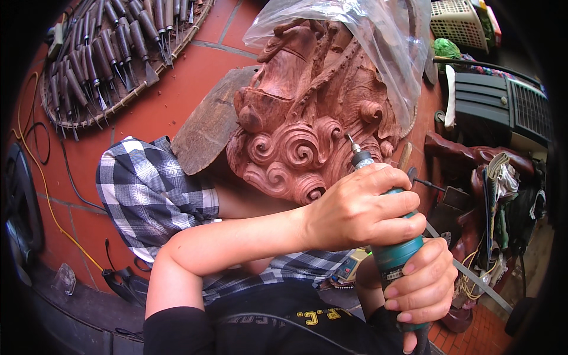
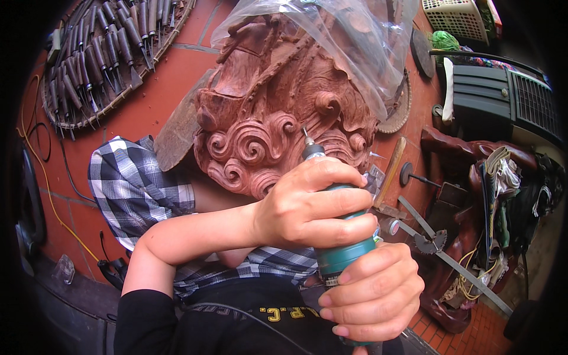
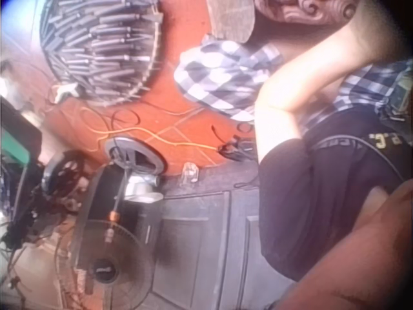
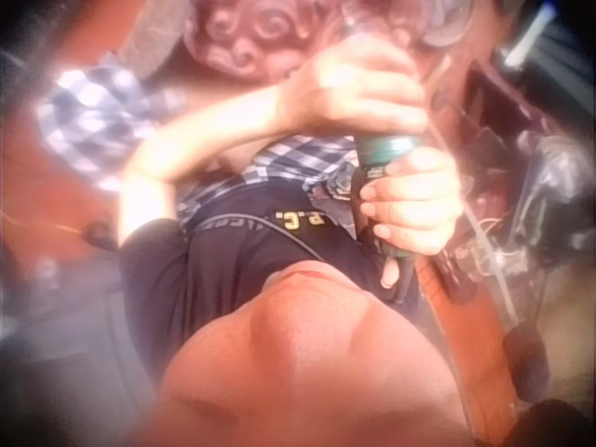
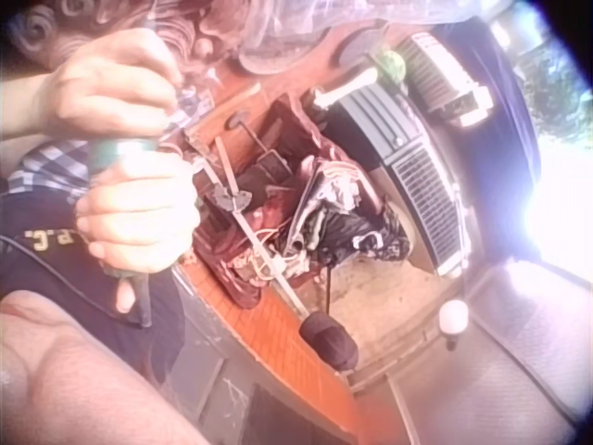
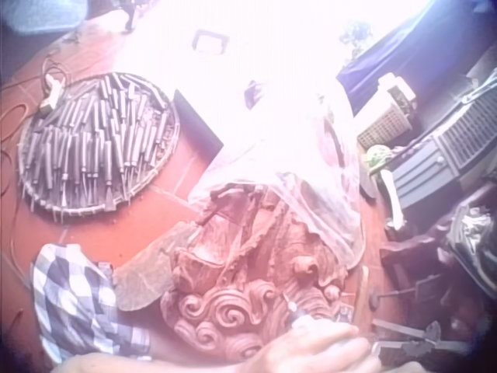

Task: The person uses a rotary carving tool to refine swirling patterns on a reddish-brown wooden relief. They hold the tool with both hands and move it along the carved grooves to smooth and shape the design.

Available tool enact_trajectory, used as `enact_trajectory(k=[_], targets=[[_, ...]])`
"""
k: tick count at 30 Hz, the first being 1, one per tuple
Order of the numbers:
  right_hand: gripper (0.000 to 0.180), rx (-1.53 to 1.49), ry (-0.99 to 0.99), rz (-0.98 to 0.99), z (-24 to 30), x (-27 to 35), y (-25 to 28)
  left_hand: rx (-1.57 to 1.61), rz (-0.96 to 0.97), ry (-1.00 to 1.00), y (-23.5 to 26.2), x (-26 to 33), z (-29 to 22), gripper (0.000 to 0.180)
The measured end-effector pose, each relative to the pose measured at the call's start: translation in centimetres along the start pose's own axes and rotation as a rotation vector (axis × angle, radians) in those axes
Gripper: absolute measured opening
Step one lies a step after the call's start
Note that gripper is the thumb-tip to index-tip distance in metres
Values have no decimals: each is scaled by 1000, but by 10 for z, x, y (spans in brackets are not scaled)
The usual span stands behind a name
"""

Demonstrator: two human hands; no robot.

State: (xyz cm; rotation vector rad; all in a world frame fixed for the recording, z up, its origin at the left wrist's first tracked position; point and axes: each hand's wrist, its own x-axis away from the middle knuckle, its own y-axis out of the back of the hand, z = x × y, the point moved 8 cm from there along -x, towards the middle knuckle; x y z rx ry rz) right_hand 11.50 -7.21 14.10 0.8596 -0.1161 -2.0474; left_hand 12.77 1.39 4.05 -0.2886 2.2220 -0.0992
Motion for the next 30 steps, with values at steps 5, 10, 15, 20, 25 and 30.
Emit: enact_trajectory(k=[5,10,15,20,25,30], targets=[[13,-36,0,18,0,0,-1,-6,12,27,3,3,-4,23],[10,-61,23,-15,0,2,-2,-15,30,58,3,7,-7,23],[9,-112,41,-31,4,4,2,-24,3,63,1,8,-14,24],[11,-104,96,-53,5,3,5,-28,4,57,-1,4,-12,24],[11,-103,67,-63,2,4,6,-42,-1,57,-2,7,-10,24],[10,-113,76,-67,0,3,9,-28,15,61,-2,3,-8,24]])
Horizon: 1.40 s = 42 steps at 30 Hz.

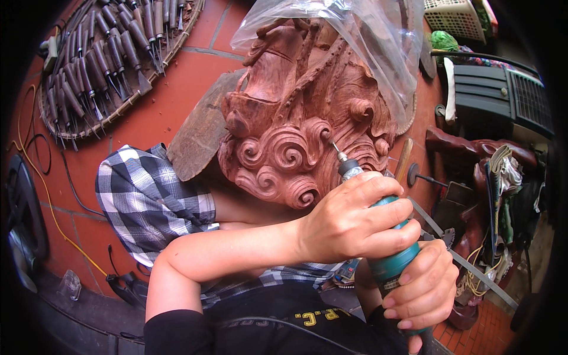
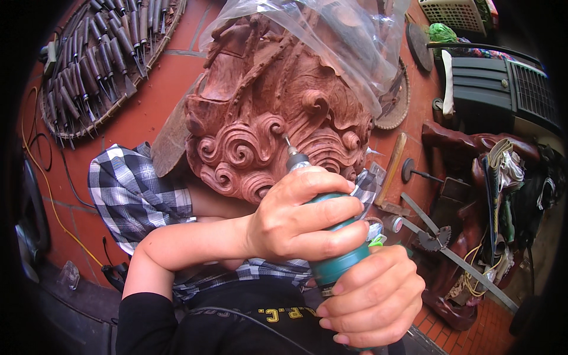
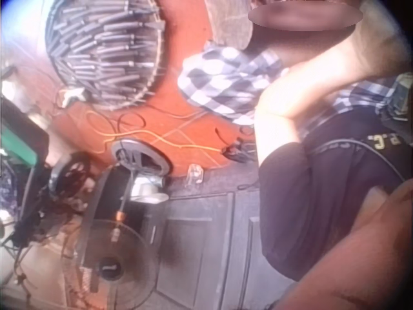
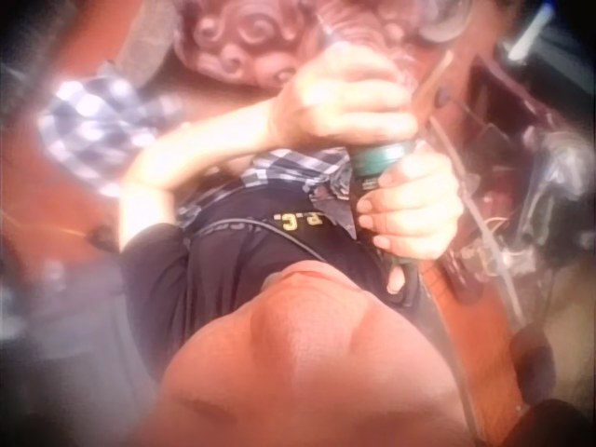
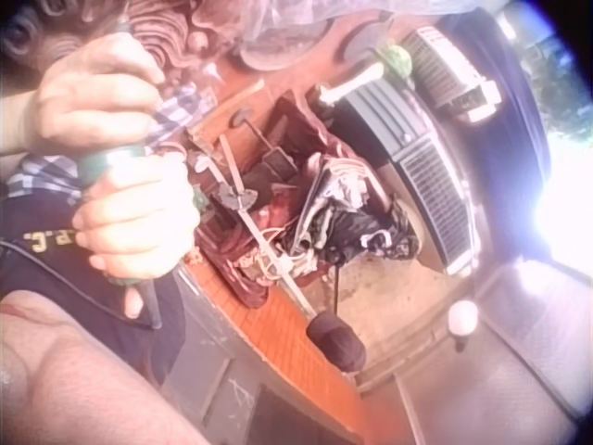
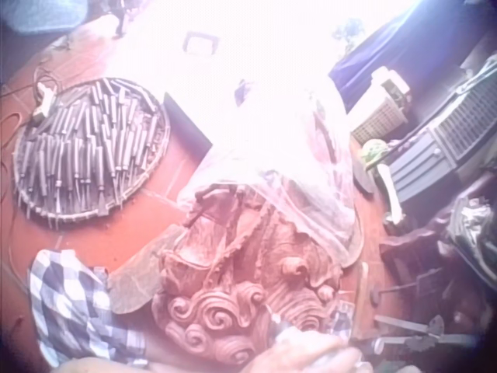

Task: The person uses a rotary carving tool to refine swirling patterns on a reddish-brown wooden relief. They hold the tool with both hands and move it along the carved grooves to smooth and shape the design.

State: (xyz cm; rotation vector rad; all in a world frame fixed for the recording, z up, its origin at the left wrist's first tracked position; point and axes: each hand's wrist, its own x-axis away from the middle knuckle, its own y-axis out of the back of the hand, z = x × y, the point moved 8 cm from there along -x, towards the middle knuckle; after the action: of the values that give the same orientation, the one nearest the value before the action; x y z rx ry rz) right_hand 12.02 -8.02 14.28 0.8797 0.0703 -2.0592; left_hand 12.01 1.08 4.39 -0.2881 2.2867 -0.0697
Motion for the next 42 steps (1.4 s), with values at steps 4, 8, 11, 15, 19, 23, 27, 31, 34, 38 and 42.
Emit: enact_trajectory(k=[4,8,11,15,19,23,27,31,34,38,42], targets=[[9,44,8,-44,0,2,3,-1,1,-19,-2,-6,5,24],[8,67,-17,-16,3,-1,8,37,-21,-26,-10,-11,8,23],[8,72,20,-28,-1,0,8,20,-31,-46,-8,-14,11,23],[10,62,12,-27,0,2,8,16,-15,-29,-7,-12,10,23],[10,33,17,-25,-1,2,4,0,16,-9,-3,-6,6,24],[10,-3,-2,5,-2,2,2,-15,24,13,-1,-1,2,26],[10,-26,-13,-10,-1,2,2,-14,15,23,0,1,-2,27],[29,-58,91,-149,8,12,5,-32,-16,6,-6,2,-8,27],[36,-50,177,-173,15,18,7,-24,-5,-26,-9,-3,-10,26],[38,40,250,-226,14,6,4,-9,0,-40,-14,-8,-9,25],[37,61,236,-200,13,6,8,0,7,-60,-19,-12,-4,24]])
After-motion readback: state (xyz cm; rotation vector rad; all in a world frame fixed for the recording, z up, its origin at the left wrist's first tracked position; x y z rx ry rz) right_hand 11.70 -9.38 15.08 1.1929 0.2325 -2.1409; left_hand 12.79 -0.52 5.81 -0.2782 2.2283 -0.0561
